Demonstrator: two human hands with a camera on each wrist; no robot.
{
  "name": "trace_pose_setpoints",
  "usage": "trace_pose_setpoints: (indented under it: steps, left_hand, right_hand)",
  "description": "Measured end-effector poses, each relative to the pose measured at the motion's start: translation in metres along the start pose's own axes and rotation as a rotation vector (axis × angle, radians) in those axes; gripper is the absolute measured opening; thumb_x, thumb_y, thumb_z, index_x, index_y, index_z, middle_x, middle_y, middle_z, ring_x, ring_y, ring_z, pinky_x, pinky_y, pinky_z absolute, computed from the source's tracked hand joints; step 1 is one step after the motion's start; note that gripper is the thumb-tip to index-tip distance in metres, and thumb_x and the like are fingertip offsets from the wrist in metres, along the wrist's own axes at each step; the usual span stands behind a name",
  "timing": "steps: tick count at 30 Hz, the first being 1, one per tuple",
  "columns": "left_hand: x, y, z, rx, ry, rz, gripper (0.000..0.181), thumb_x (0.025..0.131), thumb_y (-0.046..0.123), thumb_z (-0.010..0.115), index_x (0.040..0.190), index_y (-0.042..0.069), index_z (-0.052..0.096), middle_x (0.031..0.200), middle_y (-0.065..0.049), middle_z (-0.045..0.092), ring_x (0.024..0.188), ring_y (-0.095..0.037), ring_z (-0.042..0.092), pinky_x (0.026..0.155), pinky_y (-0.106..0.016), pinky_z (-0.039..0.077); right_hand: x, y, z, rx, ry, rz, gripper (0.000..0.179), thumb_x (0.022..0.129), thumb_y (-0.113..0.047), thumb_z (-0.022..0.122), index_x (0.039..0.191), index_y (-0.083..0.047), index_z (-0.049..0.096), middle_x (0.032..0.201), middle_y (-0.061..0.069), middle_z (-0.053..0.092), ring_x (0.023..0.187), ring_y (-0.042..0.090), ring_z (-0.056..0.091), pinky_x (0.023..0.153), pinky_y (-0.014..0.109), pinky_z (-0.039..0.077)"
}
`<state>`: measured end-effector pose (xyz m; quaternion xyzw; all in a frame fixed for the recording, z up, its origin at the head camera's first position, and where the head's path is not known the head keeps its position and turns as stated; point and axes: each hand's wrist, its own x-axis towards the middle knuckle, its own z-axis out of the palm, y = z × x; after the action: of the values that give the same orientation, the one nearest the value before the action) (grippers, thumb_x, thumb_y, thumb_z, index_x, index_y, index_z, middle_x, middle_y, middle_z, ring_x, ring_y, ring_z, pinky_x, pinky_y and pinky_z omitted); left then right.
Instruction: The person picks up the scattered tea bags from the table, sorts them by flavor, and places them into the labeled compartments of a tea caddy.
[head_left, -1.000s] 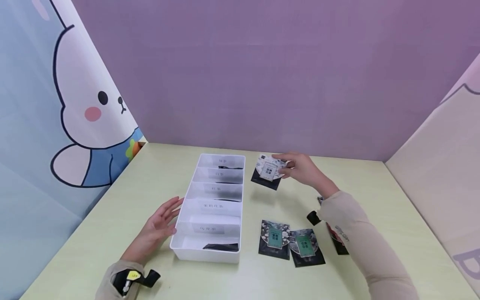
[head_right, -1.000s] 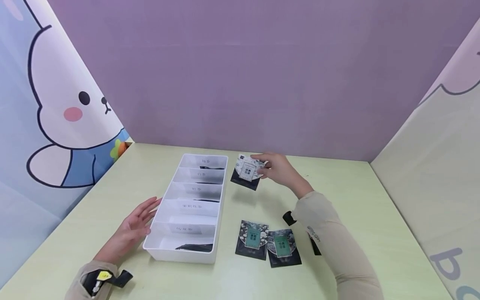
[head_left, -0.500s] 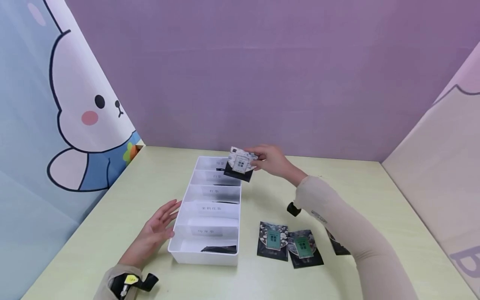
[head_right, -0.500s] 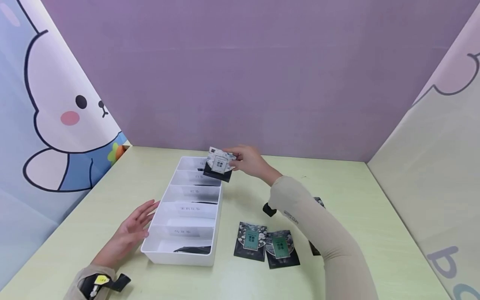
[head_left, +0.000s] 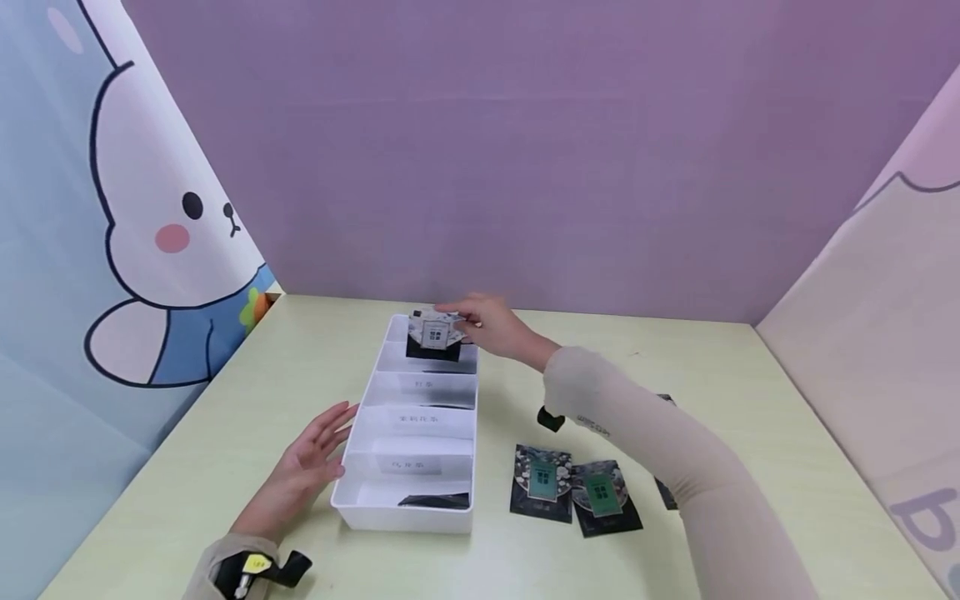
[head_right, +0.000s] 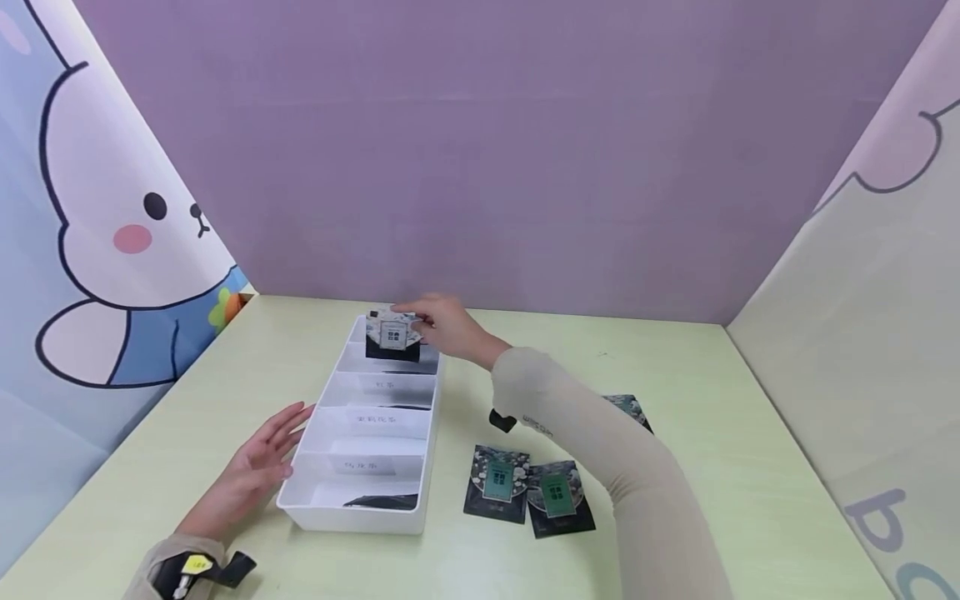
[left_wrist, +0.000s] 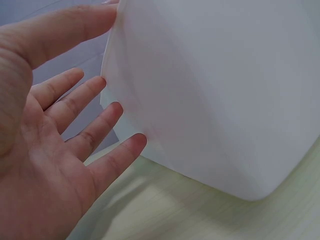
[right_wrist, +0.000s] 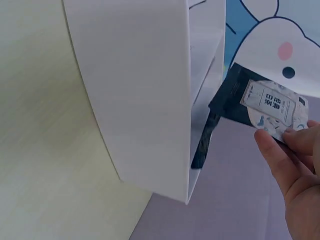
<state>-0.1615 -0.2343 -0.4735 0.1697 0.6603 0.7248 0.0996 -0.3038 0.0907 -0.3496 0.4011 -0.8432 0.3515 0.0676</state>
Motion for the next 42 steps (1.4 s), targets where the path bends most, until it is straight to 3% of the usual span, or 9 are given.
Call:
trace_pose_setpoints:
  steps: [8,14,19,22,28,32,37,42]
  left_hand:
    - [0.001,0.005,0.0,0.007,-0.001,0.01,0.078,0.093,-0.007,0.057,0.158,0.003,0.014,0.149,0.016,0.04,0.129,-0.001,0.046,0.101,-0.021,0.042]
    - [0.001,0.003,0.0,-0.028,-0.036,0.067,0.076,0.092,-0.01,0.055,0.157,0.005,0.019,0.149,0.015,0.042,0.13,-0.003,0.047,0.102,-0.021,0.042]
    - [-0.002,0.001,0.001,-0.041,-0.042,0.074,0.075,0.092,-0.011,0.054,0.157,0.007,0.021,0.148,0.016,0.044,0.129,-0.002,0.047,0.101,-0.021,0.043]
    - [-0.002,0.001,0.002,-0.038,-0.034,0.069,0.076,0.092,-0.011,0.054,0.157,0.005,0.019,0.148,0.015,0.043,0.13,-0.002,0.047,0.101,-0.02,0.043]
    - [-0.002,0.001,0.003,-0.048,-0.038,0.076,0.076,0.092,-0.012,0.054,0.157,0.004,0.019,0.149,0.014,0.043,0.13,-0.002,0.047,0.102,-0.02,0.042]
    - [-0.003,0.002,0.003,-0.042,-0.031,0.066,0.076,0.092,-0.012,0.055,0.157,0.005,0.019,0.148,0.015,0.043,0.129,-0.002,0.047,0.101,-0.02,0.042]
    - [-0.002,0.003,0.003,-0.027,-0.016,0.06,0.076,0.092,-0.011,0.055,0.157,0.004,0.018,0.15,0.013,0.042,0.129,-0.002,0.047,0.101,-0.02,0.043]
    - [-0.002,0.002,0.003,-0.024,-0.01,0.043,0.076,0.092,-0.01,0.056,0.157,0.008,0.022,0.15,0.014,0.042,0.129,-0.002,0.047,0.101,-0.021,0.043]
  right_hand:
    - [0.007,-0.011,0.022,-0.004,0.026,-0.004,0.036,0.095,0.006,0.058,0.125,-0.009,0.07,0.082,0.006,0.06,0.07,0.016,0.045,0.062,0.022,0.039]
    - [0.001,-0.012,0.035,0.029,-0.019,0.035,0.027,0.095,0.003,0.061,0.117,-0.007,0.074,0.108,0.008,0.073,0.073,0.014,0.06,0.064,0.019,0.043]
    - [-0.005,-0.01,0.044,0.02,-0.09,0.093,0.023,0.095,-0.002,0.065,0.112,-0.009,0.077,0.11,0.005,0.074,0.08,0.011,0.066,0.066,0.017,0.046]
    - [-0.006,-0.011,0.047,-0.019,-0.12,0.068,0.02,0.094,-0.005,0.066,0.109,-0.011,0.078,0.108,0.002,0.074,0.093,0.011,0.069,0.073,0.017,0.049]
    - [-0.006,-0.01,0.055,-0.137,-0.174,-0.004,0.019,0.095,-0.006,0.065,0.108,-0.011,0.078,0.107,0.0,0.074,0.1,0.013,0.069,0.086,0.022,0.052]
    - [-0.006,-0.01,0.058,-0.206,-0.194,-0.026,0.019,0.097,-0.004,0.063,0.108,-0.011,0.077,0.107,0.001,0.074,0.103,0.015,0.067,0.095,0.029,0.049]
    - [-0.005,-0.009,0.06,-0.247,-0.222,-0.011,0.022,0.099,-0.005,0.06,0.112,-0.012,0.075,0.113,0.001,0.072,0.121,0.024,0.057,0.105,0.034,0.043]
    - [-0.005,-0.008,0.06,-0.351,-0.251,-0.096,0.026,0.099,-0.004,0.057,0.117,-0.012,0.074,0.115,0.002,0.071,0.122,0.027,0.055,0.11,0.036,0.037]
